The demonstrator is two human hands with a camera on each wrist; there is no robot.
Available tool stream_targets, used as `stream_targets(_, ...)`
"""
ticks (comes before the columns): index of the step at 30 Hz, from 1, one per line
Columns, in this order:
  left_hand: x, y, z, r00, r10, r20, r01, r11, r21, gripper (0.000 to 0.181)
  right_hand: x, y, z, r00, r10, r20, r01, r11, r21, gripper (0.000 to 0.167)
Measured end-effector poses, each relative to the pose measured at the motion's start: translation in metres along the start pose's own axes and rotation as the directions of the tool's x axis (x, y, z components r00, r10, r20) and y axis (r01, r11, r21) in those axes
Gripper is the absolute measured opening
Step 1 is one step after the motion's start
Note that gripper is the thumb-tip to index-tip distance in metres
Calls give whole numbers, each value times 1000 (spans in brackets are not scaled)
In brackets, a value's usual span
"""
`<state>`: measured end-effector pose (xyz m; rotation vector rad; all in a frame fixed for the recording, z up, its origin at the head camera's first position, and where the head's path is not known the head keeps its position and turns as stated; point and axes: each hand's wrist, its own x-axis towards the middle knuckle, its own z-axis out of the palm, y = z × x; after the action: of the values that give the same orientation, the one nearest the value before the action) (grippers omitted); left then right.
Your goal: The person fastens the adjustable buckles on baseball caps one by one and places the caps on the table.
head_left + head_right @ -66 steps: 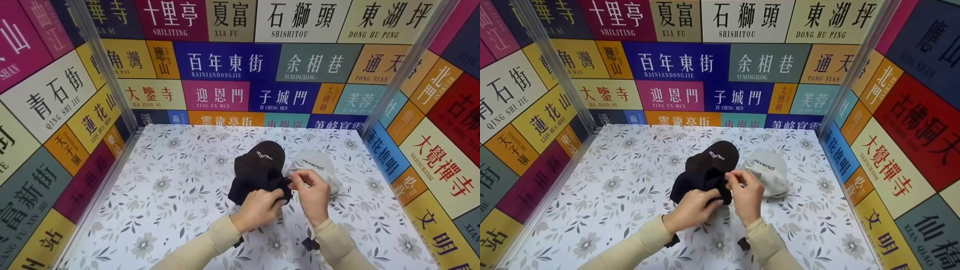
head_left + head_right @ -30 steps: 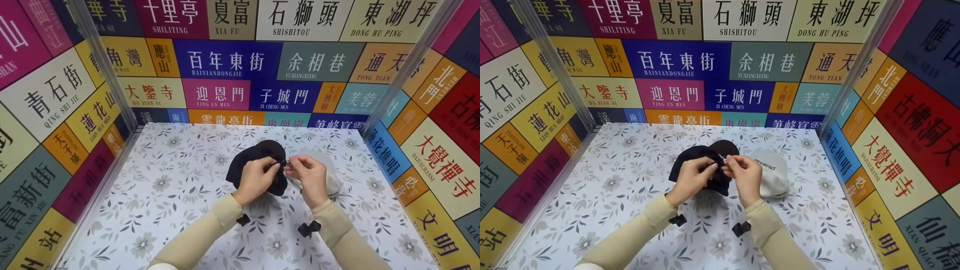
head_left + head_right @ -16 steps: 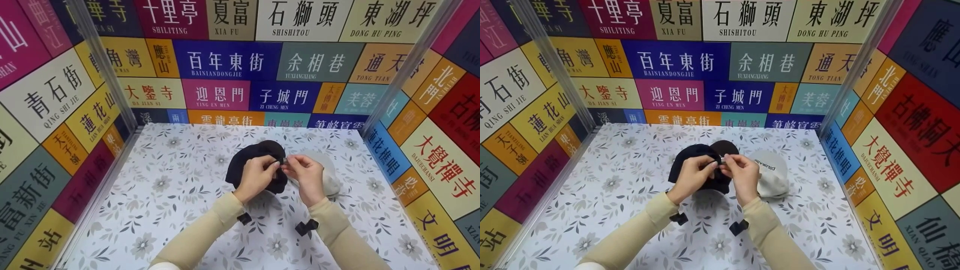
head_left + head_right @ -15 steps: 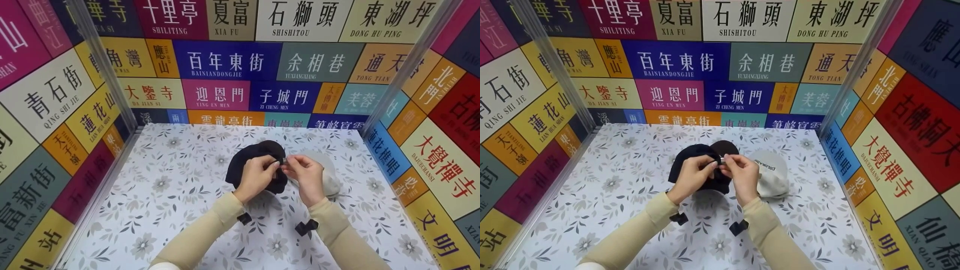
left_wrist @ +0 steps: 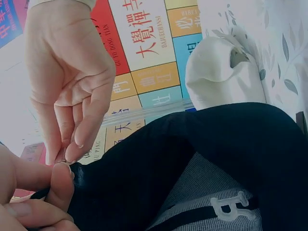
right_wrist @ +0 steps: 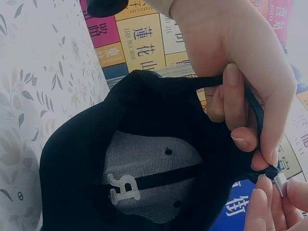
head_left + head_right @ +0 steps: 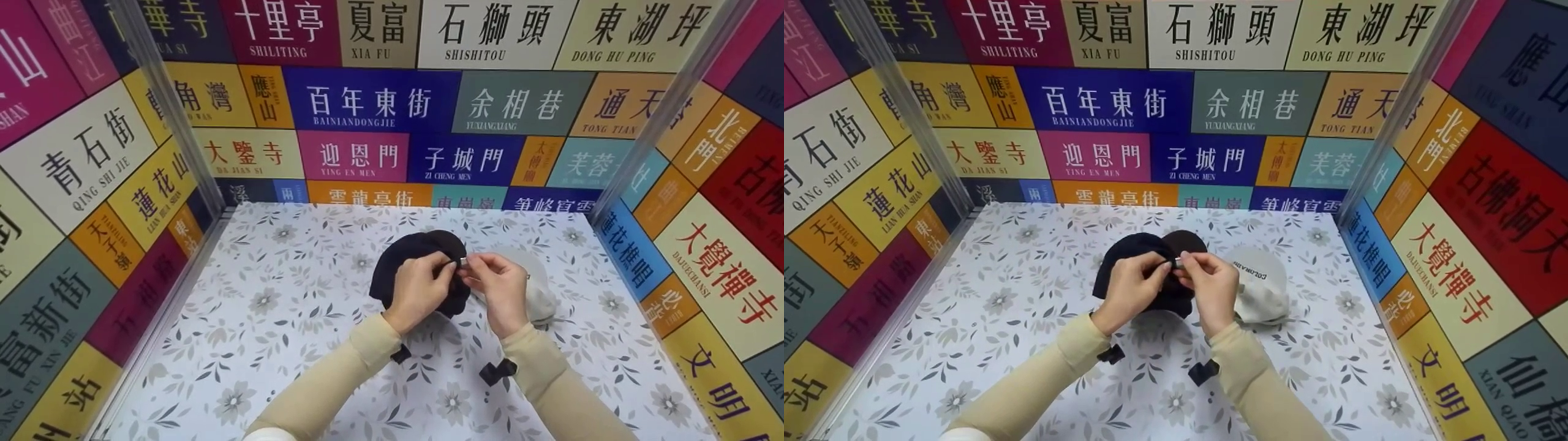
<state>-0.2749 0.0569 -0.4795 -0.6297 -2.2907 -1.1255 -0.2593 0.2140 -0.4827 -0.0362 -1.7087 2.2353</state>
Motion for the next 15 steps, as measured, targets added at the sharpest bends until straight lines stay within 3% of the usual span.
stream_targets(8, -4, 2, 2, 996, 80, -39, -78, 995, 69, 11, -4, 0, 3, 999, -36, -41, 34, 999, -38, 28)
stream_targets(15, -5, 1, 4, 1000, 19, -19, -19, 1000, -8, 12, -7, -1, 5, 997, -18, -69, 14, 998, -53, 28)
